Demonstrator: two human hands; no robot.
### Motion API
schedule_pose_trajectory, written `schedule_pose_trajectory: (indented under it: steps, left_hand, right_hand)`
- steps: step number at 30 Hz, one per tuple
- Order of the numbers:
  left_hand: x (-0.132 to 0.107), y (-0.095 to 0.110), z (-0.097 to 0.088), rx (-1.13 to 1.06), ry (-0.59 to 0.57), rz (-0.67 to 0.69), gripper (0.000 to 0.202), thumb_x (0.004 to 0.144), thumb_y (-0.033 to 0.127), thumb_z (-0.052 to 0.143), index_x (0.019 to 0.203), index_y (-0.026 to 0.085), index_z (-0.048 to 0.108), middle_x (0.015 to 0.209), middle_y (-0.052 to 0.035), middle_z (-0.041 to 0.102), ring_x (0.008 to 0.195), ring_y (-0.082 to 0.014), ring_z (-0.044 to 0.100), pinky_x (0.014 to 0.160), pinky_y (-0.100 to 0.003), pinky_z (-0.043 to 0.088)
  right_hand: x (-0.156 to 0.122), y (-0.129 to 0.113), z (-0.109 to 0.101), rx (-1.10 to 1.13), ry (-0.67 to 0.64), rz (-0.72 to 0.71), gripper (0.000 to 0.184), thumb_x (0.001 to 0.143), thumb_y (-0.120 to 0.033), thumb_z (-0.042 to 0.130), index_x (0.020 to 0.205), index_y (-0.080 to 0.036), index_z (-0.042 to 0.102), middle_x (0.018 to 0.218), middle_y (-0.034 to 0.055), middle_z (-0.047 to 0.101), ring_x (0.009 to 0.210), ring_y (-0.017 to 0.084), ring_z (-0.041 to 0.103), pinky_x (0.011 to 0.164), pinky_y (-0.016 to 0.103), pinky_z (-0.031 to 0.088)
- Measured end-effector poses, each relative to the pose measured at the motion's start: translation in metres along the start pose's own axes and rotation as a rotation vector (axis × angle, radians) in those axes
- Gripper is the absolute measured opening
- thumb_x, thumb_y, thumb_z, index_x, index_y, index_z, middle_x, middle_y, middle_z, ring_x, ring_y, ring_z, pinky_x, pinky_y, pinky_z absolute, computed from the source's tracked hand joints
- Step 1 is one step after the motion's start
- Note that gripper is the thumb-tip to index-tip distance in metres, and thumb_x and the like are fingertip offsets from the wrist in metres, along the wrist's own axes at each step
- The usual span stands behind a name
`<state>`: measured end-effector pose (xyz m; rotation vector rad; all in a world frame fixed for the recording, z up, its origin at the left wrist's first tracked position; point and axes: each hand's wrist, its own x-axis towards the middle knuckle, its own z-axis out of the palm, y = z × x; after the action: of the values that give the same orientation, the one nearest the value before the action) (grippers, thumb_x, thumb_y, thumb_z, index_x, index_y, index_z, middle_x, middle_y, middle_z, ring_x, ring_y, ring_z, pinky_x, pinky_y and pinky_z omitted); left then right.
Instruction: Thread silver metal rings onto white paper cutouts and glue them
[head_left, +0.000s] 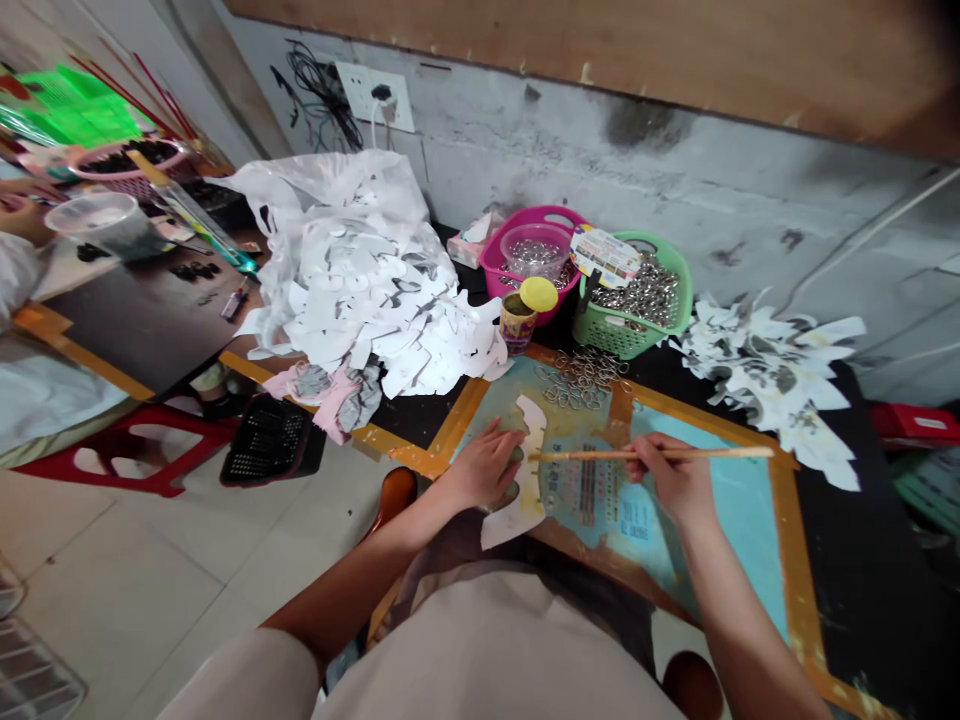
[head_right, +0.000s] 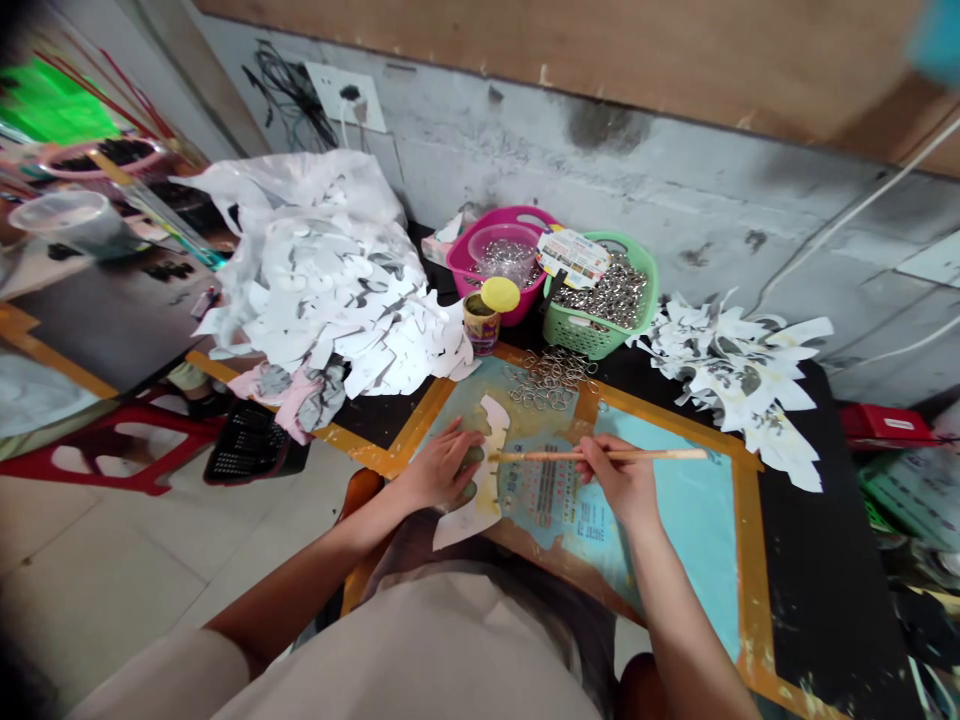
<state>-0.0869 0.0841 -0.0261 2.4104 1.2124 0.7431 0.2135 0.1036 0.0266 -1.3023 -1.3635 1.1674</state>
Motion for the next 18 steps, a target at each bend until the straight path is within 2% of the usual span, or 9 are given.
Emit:
schedule_pose_trajectory:
  steps: [7, 10, 14, 18]
  left_hand:
    - [0.0003, -0.0007, 0.0013, 0.005, 0.019, 0.018, 0.034, 0.091, 0.019, 0.048, 0.125, 0.018, 0.044, 0.118, -0.0129, 0.068, 0.11, -0.0255, 0.065, 0.115, -0.053, 0.035]
    - [0.0004, -0.0011, 0.0018, 0.006, 0.034, 0.025, 0.034, 0.091, 0.019, 0.048, 0.125, 0.017, 0.044, 0.117, -0.0127, 0.068, 0.109, -0.0252, 0.066, 0.115, -0.052, 0.035]
    - [0.0003, -0.0014, 0.002, 0.005, 0.028, 0.019, 0.035, 0.091, 0.018, 0.048, 0.125, 0.018, 0.044, 0.117, -0.0128, 0.068, 0.109, -0.0255, 0.066, 0.115, -0.053, 0.035]
    - [-0.0004, -0.0011, 0.0017, 0.01, 0.016, 0.022, 0.037, 0.089, 0.017, 0.048, 0.126, 0.016, 0.044, 0.117, -0.0132, 0.067, 0.11, -0.0251, 0.065, 0.116, -0.053, 0.034]
  right_hand:
    - [-0.0038, -0.0024, -0.0013, -0.064, 0.081, -0.001, 0.03, 0.084, -0.045, 0.071, 0.07, -0.018, 0.072, 0.054, 0.0013, 0.065, 0.042, 0.011, 0.057, 0.041, 0.019, 0.047]
    - [-0.0048, -0.0023, -0.0017, -0.056, -0.004, 0.014, 0.03, 0.083, -0.045, 0.072, 0.069, -0.018, 0.072, 0.052, 0.0008, 0.064, 0.041, 0.011, 0.057, 0.041, 0.019, 0.047]
    - [-0.0046, -0.002, -0.001, -0.044, 0.014, 0.01, 0.031, 0.084, -0.046, 0.071, 0.069, -0.018, 0.072, 0.053, 0.0013, 0.064, 0.041, 0.011, 0.057, 0.04, 0.02, 0.048]
    - [-0.0026, 0.0017, -0.0002, 0.011, -0.037, 0.049, 0.034, 0.08, -0.048, 0.073, 0.066, -0.018, 0.072, 0.049, 0.0013, 0.063, 0.037, 0.012, 0.056, 0.036, 0.02, 0.046]
